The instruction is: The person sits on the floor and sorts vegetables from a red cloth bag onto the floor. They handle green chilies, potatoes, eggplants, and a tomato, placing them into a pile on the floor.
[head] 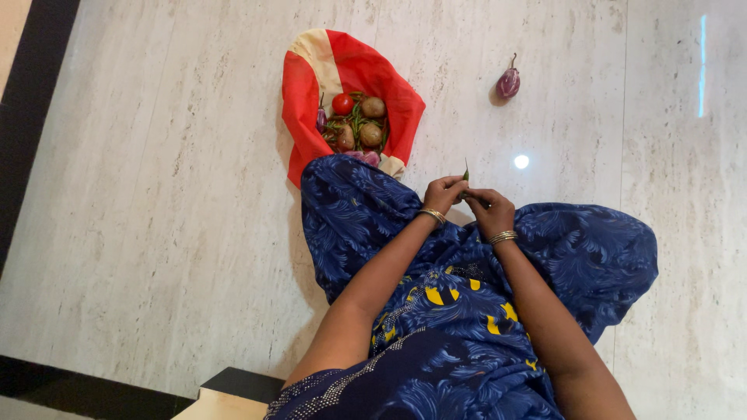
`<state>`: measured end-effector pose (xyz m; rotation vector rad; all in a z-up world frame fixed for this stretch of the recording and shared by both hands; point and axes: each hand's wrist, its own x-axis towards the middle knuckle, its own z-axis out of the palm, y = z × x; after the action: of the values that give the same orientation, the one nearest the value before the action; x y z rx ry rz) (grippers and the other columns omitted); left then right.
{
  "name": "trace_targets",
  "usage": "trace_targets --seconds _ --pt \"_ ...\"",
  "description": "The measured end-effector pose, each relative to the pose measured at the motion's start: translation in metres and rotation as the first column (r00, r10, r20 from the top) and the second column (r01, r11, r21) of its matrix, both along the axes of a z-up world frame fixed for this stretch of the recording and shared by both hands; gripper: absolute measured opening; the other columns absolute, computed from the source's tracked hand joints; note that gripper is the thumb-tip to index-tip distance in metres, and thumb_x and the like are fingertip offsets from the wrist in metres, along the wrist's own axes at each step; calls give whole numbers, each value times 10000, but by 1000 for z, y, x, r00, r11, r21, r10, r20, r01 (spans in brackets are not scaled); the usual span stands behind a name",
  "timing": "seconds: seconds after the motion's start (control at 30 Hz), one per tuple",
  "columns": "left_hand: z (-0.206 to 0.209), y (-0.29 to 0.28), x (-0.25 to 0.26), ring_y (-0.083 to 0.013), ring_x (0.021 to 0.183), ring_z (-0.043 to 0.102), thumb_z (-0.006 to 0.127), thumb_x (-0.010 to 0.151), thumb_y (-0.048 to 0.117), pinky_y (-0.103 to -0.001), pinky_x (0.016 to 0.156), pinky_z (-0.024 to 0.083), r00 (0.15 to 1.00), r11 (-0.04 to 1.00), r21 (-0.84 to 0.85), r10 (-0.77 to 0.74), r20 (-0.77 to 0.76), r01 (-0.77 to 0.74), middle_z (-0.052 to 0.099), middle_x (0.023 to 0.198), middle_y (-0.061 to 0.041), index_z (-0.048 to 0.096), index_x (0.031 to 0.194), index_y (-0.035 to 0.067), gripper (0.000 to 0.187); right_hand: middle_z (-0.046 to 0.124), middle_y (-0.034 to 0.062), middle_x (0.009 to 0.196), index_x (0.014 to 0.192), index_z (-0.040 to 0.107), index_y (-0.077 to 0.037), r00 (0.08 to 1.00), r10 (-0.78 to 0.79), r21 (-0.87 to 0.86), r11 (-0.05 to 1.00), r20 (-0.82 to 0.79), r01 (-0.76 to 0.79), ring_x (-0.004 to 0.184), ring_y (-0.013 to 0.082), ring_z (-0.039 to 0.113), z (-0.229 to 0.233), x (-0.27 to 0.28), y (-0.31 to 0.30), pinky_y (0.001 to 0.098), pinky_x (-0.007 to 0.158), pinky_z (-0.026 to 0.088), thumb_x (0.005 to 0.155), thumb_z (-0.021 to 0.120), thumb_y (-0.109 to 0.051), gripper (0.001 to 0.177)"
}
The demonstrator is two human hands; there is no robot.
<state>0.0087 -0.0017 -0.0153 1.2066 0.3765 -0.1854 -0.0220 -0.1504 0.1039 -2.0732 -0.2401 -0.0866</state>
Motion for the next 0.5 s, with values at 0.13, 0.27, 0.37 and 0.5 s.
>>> trace_targets --seconds 0.13,0.27,0.37,0.5 --pt "9 3 -2 -145 788 737 708 928 177 -263 657 594 997 999 -8 -45 -62 45 767 965 -85 720 1167 -14 306 780 72 948 1096 798 -101 994 -90 54 994 -60 94 767 109 719 5 0 1 254 685 565 909 775 -97 188" --pt "0 1 -3 -162 790 737 701 919 149 -269 676 604 992 994 -89 -80 -93 71 767 972 -99 714 1194 -9 317 786 54 925 1105 795 -108 983 -120 62 990 -139 129 744 96 723 6 3 0 244 671 568 909 781 -131 198" --pt "-3 1 -3 -152 810 737 704 903 110 -261 687 599 998 994 -107 -38 -58 32 765 992 -91 715 1217 -6 334 787 56 896 1115 798 -113 985 -80 60 994 -154 91 763 98 728 0 2 0 247 692 570 920 779 -137 197" --pt "4 2 -3 -147 821 734 713 880 69 -252 696 600 998 997 -67 25 -60 -29 746 995 -77 700 1235 16 359 792 69 929 1089 802 -103 994 -58 29 998 -87 61 785 110 738 -6 -2 0 260 715 577 900 799 -149 195"
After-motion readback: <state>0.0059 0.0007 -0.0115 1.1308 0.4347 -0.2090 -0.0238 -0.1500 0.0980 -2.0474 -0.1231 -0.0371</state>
